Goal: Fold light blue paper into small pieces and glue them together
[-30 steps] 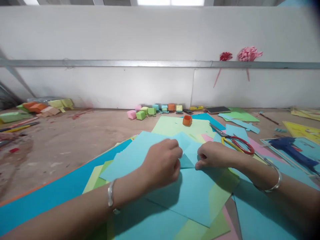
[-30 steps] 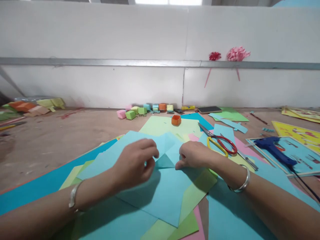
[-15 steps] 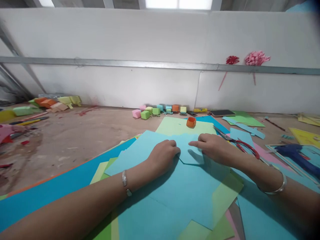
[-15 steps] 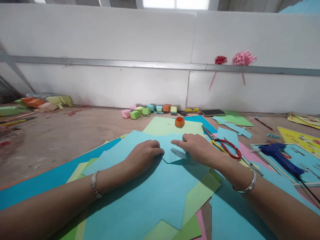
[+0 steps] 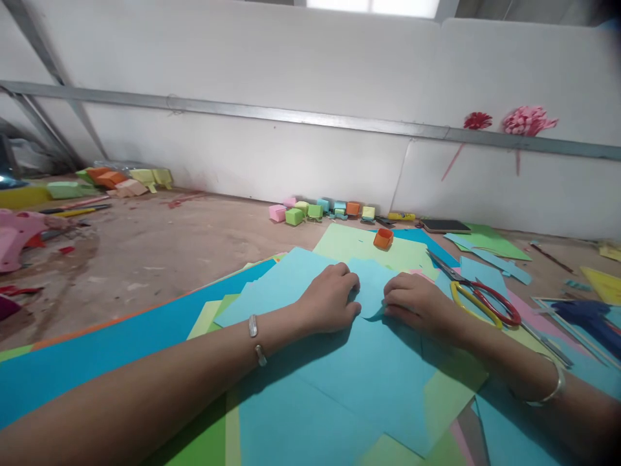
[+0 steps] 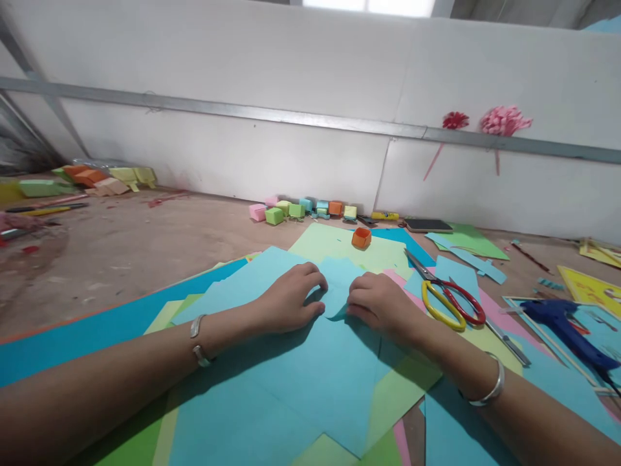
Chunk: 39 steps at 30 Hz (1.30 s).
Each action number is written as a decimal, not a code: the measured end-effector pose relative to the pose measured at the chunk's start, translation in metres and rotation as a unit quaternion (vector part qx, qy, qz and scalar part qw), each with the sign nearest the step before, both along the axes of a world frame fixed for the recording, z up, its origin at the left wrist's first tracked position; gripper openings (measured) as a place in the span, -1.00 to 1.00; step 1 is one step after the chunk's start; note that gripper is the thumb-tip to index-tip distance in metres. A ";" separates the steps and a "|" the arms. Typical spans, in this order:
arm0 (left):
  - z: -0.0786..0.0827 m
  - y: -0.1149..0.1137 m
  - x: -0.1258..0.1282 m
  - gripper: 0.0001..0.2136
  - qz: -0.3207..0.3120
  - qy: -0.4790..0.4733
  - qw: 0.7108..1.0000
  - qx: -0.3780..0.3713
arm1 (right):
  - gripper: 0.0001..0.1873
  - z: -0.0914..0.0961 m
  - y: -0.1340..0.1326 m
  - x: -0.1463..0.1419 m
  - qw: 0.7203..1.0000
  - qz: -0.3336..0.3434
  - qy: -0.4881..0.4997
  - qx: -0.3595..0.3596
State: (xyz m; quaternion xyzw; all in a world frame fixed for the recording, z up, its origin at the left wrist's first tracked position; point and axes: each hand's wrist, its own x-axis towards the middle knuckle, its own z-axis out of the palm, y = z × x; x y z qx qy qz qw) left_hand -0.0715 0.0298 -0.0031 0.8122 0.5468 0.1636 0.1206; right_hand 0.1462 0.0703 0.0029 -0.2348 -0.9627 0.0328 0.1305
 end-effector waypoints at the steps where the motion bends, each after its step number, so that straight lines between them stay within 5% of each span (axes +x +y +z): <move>1: -0.002 0.001 0.000 -0.75 -0.004 -0.018 1.000 -0.005 | -0.78 -0.002 0.001 -0.001 0.999 -0.029 0.017 -0.033; 5: -0.008 0.005 0.000 -0.72 -0.045 -0.085 0.995 -0.014 | -0.77 -0.008 0.001 -0.005 0.985 -0.151 0.033 -0.077; 12: -0.009 0.003 0.001 -0.85 -0.052 -0.125 0.991 -0.019 | -0.78 -0.016 -0.004 -0.010 0.975 -0.220 0.000 -0.029; 27: -0.005 0.002 0.011 -0.88 -0.019 -0.117 0.993 -0.019 | -0.79 -0.015 -0.009 -0.010 0.971 -0.235 -0.013 -0.033; 39: -0.006 0.001 0.009 -0.91 -0.020 -0.125 0.992 -0.027 | -0.76 -0.010 -0.011 -0.010 0.956 -0.274 0.008 -0.106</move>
